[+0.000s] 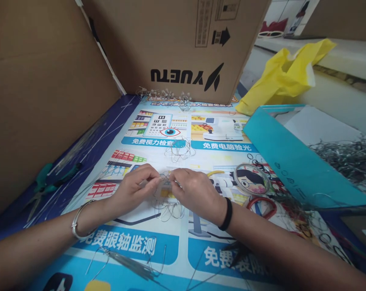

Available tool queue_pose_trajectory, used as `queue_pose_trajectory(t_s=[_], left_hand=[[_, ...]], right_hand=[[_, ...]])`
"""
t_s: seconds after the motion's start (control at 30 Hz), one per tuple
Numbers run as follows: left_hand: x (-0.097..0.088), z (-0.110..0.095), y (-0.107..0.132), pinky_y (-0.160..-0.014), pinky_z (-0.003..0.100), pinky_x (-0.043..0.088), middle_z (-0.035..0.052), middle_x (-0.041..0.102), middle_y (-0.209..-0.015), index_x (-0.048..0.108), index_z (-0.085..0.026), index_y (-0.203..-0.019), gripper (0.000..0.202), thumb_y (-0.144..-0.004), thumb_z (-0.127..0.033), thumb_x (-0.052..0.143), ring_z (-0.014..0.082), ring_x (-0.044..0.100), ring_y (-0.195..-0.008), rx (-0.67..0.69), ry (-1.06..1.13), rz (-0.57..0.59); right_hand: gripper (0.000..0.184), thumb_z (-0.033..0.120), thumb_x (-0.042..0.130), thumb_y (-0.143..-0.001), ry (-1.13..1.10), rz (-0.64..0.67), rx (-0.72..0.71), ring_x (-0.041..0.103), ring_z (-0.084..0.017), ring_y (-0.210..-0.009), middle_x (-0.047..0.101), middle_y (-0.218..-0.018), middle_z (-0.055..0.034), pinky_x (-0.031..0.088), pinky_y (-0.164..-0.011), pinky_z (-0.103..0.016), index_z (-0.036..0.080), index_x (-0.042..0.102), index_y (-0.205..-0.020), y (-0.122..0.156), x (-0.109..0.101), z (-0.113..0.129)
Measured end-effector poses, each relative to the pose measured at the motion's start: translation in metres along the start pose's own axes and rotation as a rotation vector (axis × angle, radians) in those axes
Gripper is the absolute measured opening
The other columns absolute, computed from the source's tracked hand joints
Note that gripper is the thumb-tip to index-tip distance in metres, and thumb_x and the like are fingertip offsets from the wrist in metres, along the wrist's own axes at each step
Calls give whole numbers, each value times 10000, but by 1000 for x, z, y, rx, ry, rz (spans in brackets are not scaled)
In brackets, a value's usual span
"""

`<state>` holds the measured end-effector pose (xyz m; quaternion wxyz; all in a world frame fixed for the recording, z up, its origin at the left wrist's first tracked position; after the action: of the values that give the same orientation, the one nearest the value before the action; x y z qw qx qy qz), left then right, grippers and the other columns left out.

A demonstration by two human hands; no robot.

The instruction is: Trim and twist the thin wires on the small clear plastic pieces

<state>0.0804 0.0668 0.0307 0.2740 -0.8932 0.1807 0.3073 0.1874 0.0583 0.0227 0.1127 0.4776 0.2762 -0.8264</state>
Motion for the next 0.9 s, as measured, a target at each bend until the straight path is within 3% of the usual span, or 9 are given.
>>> queue_pose_trajectory(t_s=[0.2, 0.5, 0.9], left_hand=[[7, 9, 0, -570, 236, 378, -3, 541, -652, 535, -155, -692, 135, -811, -162, 473, 94, 478, -610, -108, -8, 75], [2, 6, 1, -558, 226, 369, -16, 527, -648, 499, -168, -732, 115, -834, -169, 447, 87, 457, -584, -75, -44, 20], [7, 7, -2, -558, 233, 362, -13, 533, -655, 505, -165, -728, 120, -827, -172, 439, 93, 458, -590, -108, -47, 44]], right_hand=[[113, 125, 471, -782, 28, 21, -39, 613, -149, -697, 665, -755, -23, 415, -616, -249, 166, 576, -785, 0, 3, 5], [115, 126, 463, -795, 57, 45, -32, 600, -151, -672, 648, -731, -23, 393, -592, -255, 158, 570, -772, 2, 4, 5], [171, 135, 415, -817, 121, -26, -155, 594, -143, -635, 640, -691, -47, 410, -577, -249, 139, 575, -755, 3, -3, 17]])
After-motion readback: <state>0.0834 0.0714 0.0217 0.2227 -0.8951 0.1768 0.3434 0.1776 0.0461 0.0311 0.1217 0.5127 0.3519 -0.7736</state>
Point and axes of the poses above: each hand's wrist, its own y-axis away from the middle knuckle, its own x-axis out of the palm, z = x × y, the point moved 9 cm from there along -y, towards the middle knuckle
